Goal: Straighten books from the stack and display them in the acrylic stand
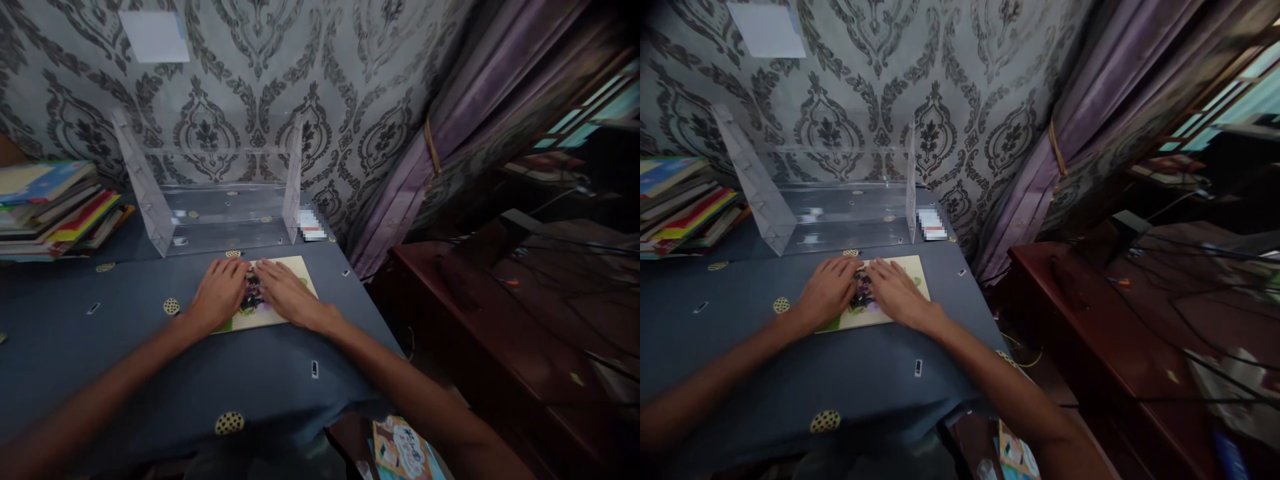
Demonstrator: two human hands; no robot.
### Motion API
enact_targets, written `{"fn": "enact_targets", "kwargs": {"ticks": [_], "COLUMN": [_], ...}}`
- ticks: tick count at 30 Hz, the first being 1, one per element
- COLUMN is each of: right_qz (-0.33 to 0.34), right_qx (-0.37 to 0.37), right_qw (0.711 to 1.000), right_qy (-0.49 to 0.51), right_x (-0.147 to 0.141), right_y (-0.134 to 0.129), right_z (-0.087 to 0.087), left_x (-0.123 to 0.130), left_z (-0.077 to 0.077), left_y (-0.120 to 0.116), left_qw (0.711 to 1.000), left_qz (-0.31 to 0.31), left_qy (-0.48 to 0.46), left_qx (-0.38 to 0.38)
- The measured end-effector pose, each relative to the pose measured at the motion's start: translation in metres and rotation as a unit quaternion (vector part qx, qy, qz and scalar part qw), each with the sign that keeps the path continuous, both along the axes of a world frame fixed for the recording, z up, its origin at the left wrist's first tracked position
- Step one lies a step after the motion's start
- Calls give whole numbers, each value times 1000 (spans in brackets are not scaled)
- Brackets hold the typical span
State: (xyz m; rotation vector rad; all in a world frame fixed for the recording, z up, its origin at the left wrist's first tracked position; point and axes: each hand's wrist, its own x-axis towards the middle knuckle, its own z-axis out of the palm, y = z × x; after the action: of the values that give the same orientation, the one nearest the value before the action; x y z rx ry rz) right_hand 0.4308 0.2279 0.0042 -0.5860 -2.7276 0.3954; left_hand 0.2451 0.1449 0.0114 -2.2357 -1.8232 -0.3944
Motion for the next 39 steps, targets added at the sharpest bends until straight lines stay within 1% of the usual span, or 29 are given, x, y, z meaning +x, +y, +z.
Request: {"fn": "enact_targets", "kwargs": {"ticks": [2,4,6,9,11,15,19,21,23,25,27,29,31,33,34,36,39], "right_qz": [13,-1,-39,-119,-142,-145,-148,-149,-162,-198,-238,-258,-250,-223,-204,-160,-85], "right_qx": [-6,-11,-10,-6,-7,-13,-19,-16,-4,16,36,45,44,37,32,23,8], "right_qw": [999,999,997,991,988,988,988,987,984,975,960,948,948,957,963,976,990], "right_qy": [-31,-51,-63,-62,-54,-47,-49,-53,-68,-98,-141,-180,-194,-183,-172,-147,-113], "right_x": [-6,-1,12,35,45,47,45,44,43,40,37,34,30,22,17,5,-18], "right_y": [-6,-4,6,25,34,38,35,34,31,26,20,15,14,16,18,21,21], "right_z": [-2,-6,-9,-12,-12,-12,-12,-11,-6,2,12,19,22,20,19,17,17], "left_x": [3,2,1,-1,-4,-21,-46,-52,-53,-51,-48,-45,-40,-34,-30,-22,-14], "left_z": [-8,-16,-19,-18,-15,-13,-15,-15,-14,-10,-3,7,15,20,21,18,6], "left_y": [2,2,0,-2,-2,3,9,10,10,8,6,3,0,-1,-2,-2,-2], "left_qw": [1000,998,995,992,991,988,982,980,983,988,992,992,987,977,973,973,984], "left_qz": [-2,6,11,16,13,6,32,41,46,48,56,75,78,53,37,7,-42], "left_qy": [-29,-63,-94,-122,-130,-148,-179,-186,-174,-140,-92,-48,-46,-95,-124,-156,-158], "left_qx": [-8,-13,-17,-25,-30,-52,-54,-48,-43,-46,-62,-93,-135,-181,-192,-170,-72]}}
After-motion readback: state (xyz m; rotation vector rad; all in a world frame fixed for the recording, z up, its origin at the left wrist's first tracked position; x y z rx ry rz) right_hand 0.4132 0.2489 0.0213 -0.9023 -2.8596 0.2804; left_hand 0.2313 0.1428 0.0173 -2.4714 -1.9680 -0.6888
